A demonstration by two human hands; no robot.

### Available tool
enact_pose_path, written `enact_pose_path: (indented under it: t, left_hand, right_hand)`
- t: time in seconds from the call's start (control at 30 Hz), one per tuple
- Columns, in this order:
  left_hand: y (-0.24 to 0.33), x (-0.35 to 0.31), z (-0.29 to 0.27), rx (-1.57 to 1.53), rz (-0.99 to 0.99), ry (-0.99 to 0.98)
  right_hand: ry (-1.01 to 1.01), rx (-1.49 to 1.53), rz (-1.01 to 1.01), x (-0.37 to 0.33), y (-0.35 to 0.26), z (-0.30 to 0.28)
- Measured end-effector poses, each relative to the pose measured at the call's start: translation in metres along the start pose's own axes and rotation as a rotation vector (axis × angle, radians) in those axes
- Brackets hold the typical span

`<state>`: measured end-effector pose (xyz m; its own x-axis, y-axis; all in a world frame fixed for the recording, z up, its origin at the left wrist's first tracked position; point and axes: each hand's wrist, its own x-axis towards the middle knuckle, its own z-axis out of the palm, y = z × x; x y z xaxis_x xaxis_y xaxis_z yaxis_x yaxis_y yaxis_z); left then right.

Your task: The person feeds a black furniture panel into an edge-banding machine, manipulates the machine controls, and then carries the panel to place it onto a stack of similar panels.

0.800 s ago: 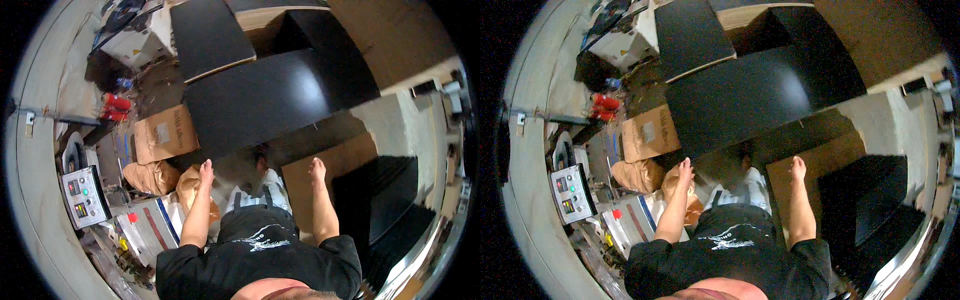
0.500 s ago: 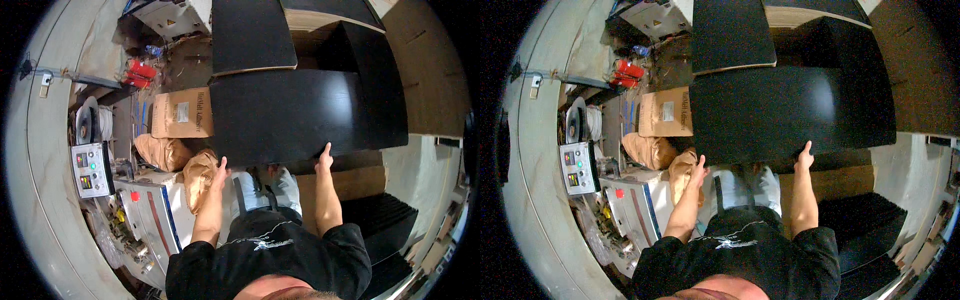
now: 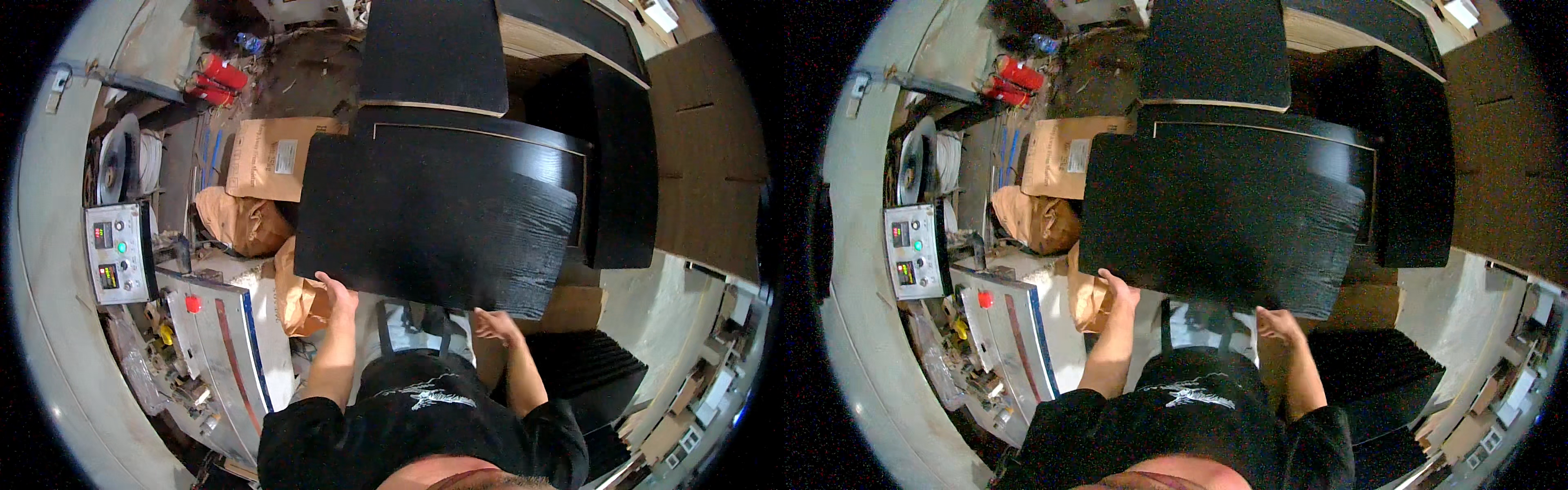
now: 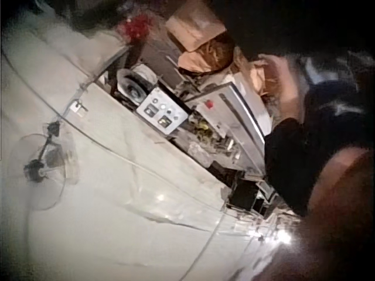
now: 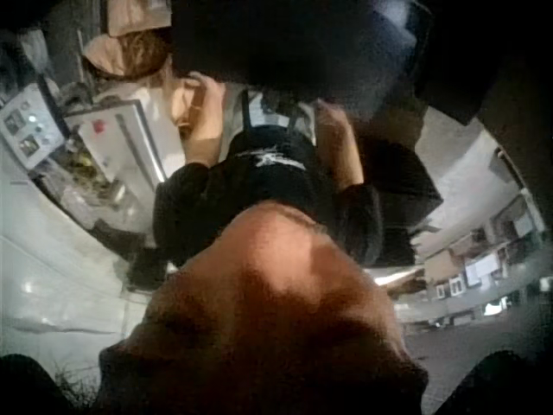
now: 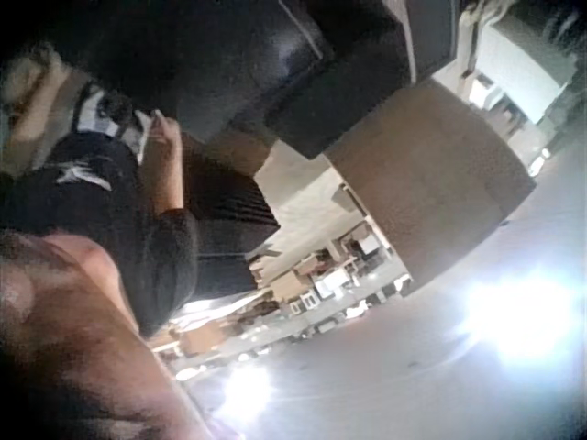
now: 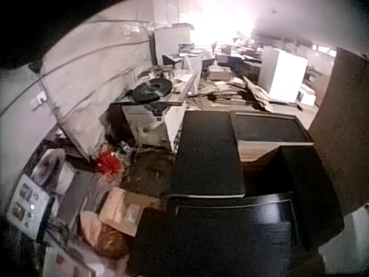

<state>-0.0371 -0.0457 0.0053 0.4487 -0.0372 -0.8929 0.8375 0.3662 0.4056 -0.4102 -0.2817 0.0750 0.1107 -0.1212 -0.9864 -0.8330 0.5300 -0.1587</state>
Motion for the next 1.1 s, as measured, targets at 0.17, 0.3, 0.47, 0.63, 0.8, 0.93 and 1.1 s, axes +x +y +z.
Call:
enact_pose_path:
  t: [0.17,0.3,0.47,0.63,0.8,0.93,1.1]
  left_hand:
    - [0.025,0.005,-0.002,0.133,-0.014,0.007]
    - [0.047,0.018,0.002,0.152,0.077,-0.022]
    - [0.071,-0.055,0.021,0.507,0.307,0.26]
    - [0.074,-0.137,-0.061,0.367,0.495,0.316]
    - [0.037,-0.207,-0.176,-0.171,0.66,0.101]
    - [0.02,-0.255,-0.276,-0.449,0.539,0.084]
    - [-0.001,-0.253,-0.394,-0.67,0.419,0.085]
  right_hand:
    - [1.234,-0.003,-0.553,0.0,-0.004,-0.106]
    - [0.845,0.561,-0.2,0.064,-0.008,-0.13]
    - [0.86,0.28,-0.441,0.047,0.013,-0.11]
    - [0.629,0.629,-0.618,-0.015,0.073,-0.07]
    - [0.521,0.628,-0.642,-0.062,0.137,-0.052]
    - [0.5,0.353,-0.758,-0.089,0.133,-0.027]
    - [0.482,0.062,-0.795,-0.067,0.115,0.01]
